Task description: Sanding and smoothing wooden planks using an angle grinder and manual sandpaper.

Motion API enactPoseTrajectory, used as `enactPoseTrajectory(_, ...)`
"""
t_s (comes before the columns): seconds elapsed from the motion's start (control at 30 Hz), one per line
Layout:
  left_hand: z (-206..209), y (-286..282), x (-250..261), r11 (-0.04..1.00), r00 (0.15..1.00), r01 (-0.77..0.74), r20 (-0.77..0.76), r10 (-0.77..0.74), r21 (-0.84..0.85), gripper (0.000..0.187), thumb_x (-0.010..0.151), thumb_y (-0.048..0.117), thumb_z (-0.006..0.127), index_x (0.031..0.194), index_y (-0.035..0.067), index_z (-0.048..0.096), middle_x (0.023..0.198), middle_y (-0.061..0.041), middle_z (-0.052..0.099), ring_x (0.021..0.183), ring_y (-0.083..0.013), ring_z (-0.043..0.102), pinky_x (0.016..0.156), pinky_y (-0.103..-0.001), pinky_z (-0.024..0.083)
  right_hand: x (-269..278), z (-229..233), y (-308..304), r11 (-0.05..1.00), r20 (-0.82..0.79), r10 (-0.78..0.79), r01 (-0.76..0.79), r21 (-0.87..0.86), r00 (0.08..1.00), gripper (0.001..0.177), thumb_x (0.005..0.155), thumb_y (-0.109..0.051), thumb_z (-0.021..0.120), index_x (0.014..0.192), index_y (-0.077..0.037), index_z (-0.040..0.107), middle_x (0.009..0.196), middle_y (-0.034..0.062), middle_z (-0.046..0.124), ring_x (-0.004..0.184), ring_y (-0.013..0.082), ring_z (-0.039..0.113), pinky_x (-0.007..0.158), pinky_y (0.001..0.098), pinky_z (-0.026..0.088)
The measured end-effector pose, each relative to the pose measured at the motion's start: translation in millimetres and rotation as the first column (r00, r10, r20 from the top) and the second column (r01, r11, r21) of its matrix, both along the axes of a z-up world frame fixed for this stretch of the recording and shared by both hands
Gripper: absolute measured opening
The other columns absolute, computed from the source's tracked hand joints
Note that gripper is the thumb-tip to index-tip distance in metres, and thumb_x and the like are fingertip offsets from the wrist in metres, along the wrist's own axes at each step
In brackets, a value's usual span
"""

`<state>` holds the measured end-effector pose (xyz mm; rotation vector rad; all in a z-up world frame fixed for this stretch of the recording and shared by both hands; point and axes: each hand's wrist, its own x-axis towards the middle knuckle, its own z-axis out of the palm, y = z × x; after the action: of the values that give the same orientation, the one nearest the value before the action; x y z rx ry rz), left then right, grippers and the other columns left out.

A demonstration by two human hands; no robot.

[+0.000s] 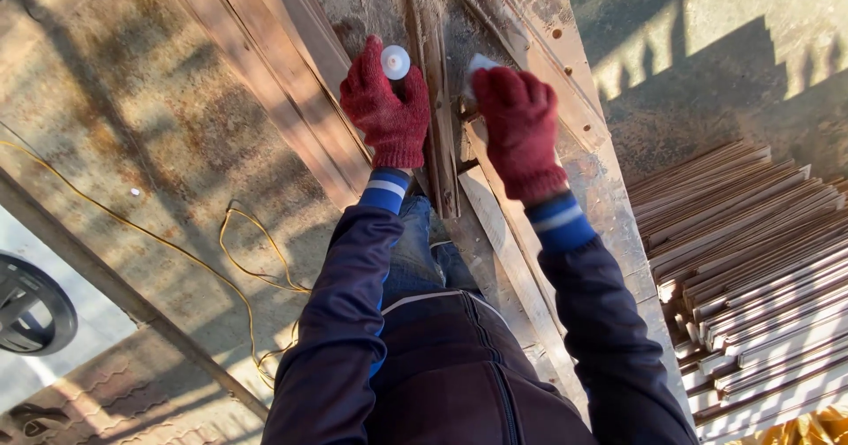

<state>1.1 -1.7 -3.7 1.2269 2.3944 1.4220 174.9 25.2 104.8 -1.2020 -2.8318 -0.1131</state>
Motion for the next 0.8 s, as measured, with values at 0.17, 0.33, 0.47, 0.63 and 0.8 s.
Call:
enactPoseTrajectory(0.17,-2,1,0,0.998,1.0,-0.001,-0.006,0.001,0.066,0.061,0.094,0.031,0.076,0.146,0.012,0.052,0.136,-0.012,0.066,0.123,-0.033,0.064,0.104,-0.05,0.049,50,0,-61,0.995,-0.053,-0.048,0.044,-0.09,0.997,0.039,0.091,-0.021,0.072,0.129,-0.019,0.067,0.128,0.0032,0.061,0.122,0.0304,0.054,0.101,0.0515,0.042)
enactPoseTrajectory(0.33,-5,-2,1,0.999,0.999,0.003,-0.033,-0.002,0.046,0.062,0.094,0.032,0.076,0.146,0.012,0.051,0.135,-0.012,0.065,0.122,-0.0334,0.063,0.104,-0.05,0.049,7,-11,-12,0.997,0.018,0.036,-0.035,-0.067,0.999,0.047,0.088,-0.017,0.069,0.135,-0.018,0.069,0.132,0.005,0.06,0.124,0.0307,0.053,0.104,0.0487,0.042)
enactPoseTrajectory(0.47,1,-2,-1,0.999,1.0,0.019,-0.004,-0.019,0.034,0.062,0.093,0.031,0.075,0.146,0.012,0.051,0.135,-0.012,0.065,0.123,-0.0343,0.063,0.105,-0.051,0.049,16,29,-8,0.993,-0.111,-0.114,0.109,-0.051,0.987,0.044,0.097,-0.011,0.068,0.14,-0.017,0.068,0.14,0.0026,0.059,0.132,0.0262,0.053,0.106,0.0469,0.042)
enactPoseTrajectory(0.63,-4,-2,2,1.0,1.0,-0.008,0.011,0.008,0.005,0.062,0.091,0.031,0.077,0.145,0.012,0.052,0.134,-0.013,0.065,0.119,-0.0347,0.062,0.102,-0.05,0.049,54,5,-51,0.994,-0.043,-0.102,0.1,-0.045,0.994,0.038,0.091,-0.016,0.072,0.129,-0.017,0.068,0.131,0.0027,0.061,0.123,0.0278,0.054,0.101,0.0484,0.043)
enactPoseTrajectory(0.8,-4,-5,2,1.0,1.0,0.005,-0.006,-0.004,0.028,0.063,0.093,0.032,0.077,0.147,0.013,0.051,0.135,-0.012,0.064,0.122,-0.0339,0.062,0.105,-0.05,0.049,26,-3,-8,0.997,-0.101,-0.062,0.057,-0.055,0.993,0.044,0.086,-0.018,0.074,0.13,-0.016,0.069,0.133,0.0048,0.061,0.125,0.0304,0.054,0.104,0.0496,0.043)
